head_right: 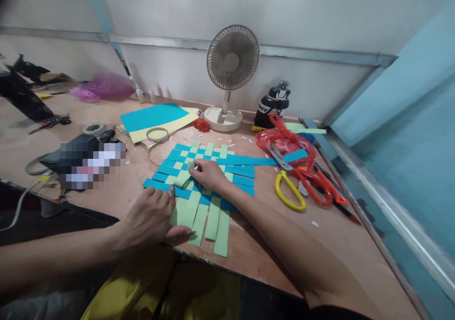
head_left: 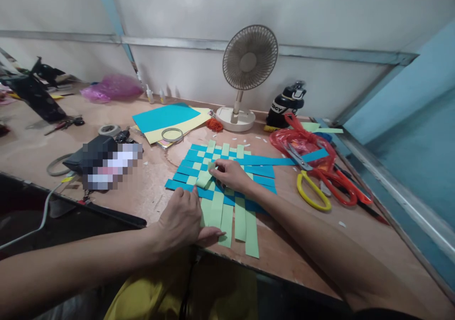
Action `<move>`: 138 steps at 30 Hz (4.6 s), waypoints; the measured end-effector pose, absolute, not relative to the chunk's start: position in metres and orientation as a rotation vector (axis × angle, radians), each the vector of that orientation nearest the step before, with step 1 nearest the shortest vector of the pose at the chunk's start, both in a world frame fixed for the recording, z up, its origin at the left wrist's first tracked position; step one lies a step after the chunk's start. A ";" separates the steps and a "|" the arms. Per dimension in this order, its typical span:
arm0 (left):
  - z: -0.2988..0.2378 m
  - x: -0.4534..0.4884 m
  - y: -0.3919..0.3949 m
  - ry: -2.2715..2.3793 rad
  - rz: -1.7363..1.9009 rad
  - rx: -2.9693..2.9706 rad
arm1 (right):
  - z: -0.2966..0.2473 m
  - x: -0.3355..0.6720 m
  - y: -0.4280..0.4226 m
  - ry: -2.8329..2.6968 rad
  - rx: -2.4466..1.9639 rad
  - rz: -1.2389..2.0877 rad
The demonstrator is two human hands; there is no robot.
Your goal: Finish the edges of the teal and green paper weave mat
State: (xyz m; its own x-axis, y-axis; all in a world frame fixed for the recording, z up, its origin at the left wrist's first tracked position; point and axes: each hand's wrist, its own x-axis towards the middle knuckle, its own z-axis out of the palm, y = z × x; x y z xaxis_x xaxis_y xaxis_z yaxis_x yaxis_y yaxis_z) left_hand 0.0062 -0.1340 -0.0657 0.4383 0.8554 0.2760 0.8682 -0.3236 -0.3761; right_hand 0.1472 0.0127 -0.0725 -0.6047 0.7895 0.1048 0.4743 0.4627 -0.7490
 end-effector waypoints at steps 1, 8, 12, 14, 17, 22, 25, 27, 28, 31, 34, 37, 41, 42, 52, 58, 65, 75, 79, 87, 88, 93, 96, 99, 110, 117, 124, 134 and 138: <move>-0.065 0.007 -0.134 -1.463 -0.006 -2.224 | -0.072 0.148 0.013 -2.279 -1.053 0.963; -0.051 0.017 -0.133 -1.659 0.295 -2.278 | -0.073 0.147 0.013 -2.273 -1.054 0.991; -0.046 0.020 -0.131 -1.716 0.371 -2.317 | -0.073 0.146 0.012 -2.255 -1.056 0.982; -0.045 0.020 -0.131 -1.734 0.386 -2.327 | -0.072 0.146 0.011 -2.261 -1.073 0.962; -0.047 0.020 -0.131 -1.746 0.405 -2.335 | -0.070 0.146 0.010 -2.277 -1.093 0.952; -0.050 0.021 -0.131 -1.733 0.418 -2.327 | -0.072 0.146 0.011 -2.325 -1.128 0.881; -0.049 0.023 -0.129 -1.723 0.472 -2.313 | -0.074 0.147 0.010 -2.304 -1.146 0.791; -0.047 0.024 -0.128 -1.720 0.523 -2.334 | -0.074 0.148 0.007 -2.316 -1.140 0.654; -0.047 0.024 -0.127 -1.714 0.546 -2.352 | -0.073 0.148 0.004 -2.343 -1.110 0.569; -0.047 0.023 -0.127 -1.670 0.532 -2.358 | -0.067 0.148 -0.005 -2.458 -0.902 0.469; -0.052 0.021 -0.128 -1.647 0.474 -2.334 | -0.062 0.144 -0.014 -2.485 -0.814 0.733; -0.058 0.021 -0.129 -1.638 0.431 -2.327 | -0.061 0.139 -0.018 -2.430 -0.912 0.998; -0.062 0.020 -0.128 -1.622 0.394 -2.320 | -0.065 0.136 -0.015 -2.412 -0.998 1.134; -0.062 0.020 -0.128 -1.617 0.387 -2.320 | -0.066 0.136 -0.014 -2.401 -1.013 1.161; -0.061 0.021 -0.128 -1.607 0.370 -2.315 | -0.064 0.132 -0.009 -2.392 -1.119 1.350; -0.061 0.020 -0.129 -1.611 0.392 -2.299 | -0.060 0.131 -0.007 -2.375 -1.152 1.463; -0.057 0.021 -0.132 -1.706 0.418 -2.332 | -0.058 0.127 -0.001 -2.282 -1.232 1.650; -0.044 0.022 -0.129 -1.771 0.600 -2.392 | -0.057 0.127 -0.004 -2.299 -1.237 1.606; -0.047 0.018 -0.131 -1.815 0.471 -2.375 | -0.055 0.127 -0.004 -2.298 -1.234 1.624; -0.050 0.015 -0.134 -1.818 0.391 -2.349 | -0.033 0.137 -0.009 -2.297 -1.044 1.560; -0.049 0.015 -0.134 -1.823 0.381 -2.352 | -0.031 0.138 -0.011 -2.361 -1.023 1.579; -0.049 0.016 -0.134 -1.834 0.349 -2.381 | -0.036 0.135 -0.015 -2.554 -1.104 1.686; -0.052 0.015 -0.135 -1.826 0.310 -2.370 | -0.041 0.130 -0.012 -2.451 -1.150 1.721; -0.055 0.014 -0.135 -1.829 0.255 -2.390 | -0.041 0.127 -0.010 -2.391 -1.224 1.806; -0.056 0.012 -0.134 -1.866 0.240 -2.429 | -0.039 0.126 -0.008 -2.270 -1.375 1.959; -0.069 0.009 -0.134 -1.860 0.135 -2.404 | -0.036 0.124 -0.006 -2.237 -1.383 2.035; -0.076 0.008 -0.133 -1.872 0.082 -2.411 | -0.037 0.122 -0.004 -2.240 -1.414 2.054; -0.074 0.006 -0.133 -1.852 0.085 -2.389 | -0.038 0.118 -0.007 -2.250 -1.468 1.981; -0.071 0.007 -0.133 -1.859 0.118 -2.405 | -0.041 0.120 -0.006 -2.204 -1.457 2.001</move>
State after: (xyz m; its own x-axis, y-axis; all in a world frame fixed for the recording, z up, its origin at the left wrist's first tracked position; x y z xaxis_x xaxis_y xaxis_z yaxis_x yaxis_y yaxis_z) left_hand 0.0069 -0.1330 -0.0712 0.2519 0.9678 -0.0006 0.9601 -0.2500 -0.1257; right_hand 0.1204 -0.0064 -0.0414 -0.6013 0.4767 -0.6412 0.6843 -0.1070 -0.7213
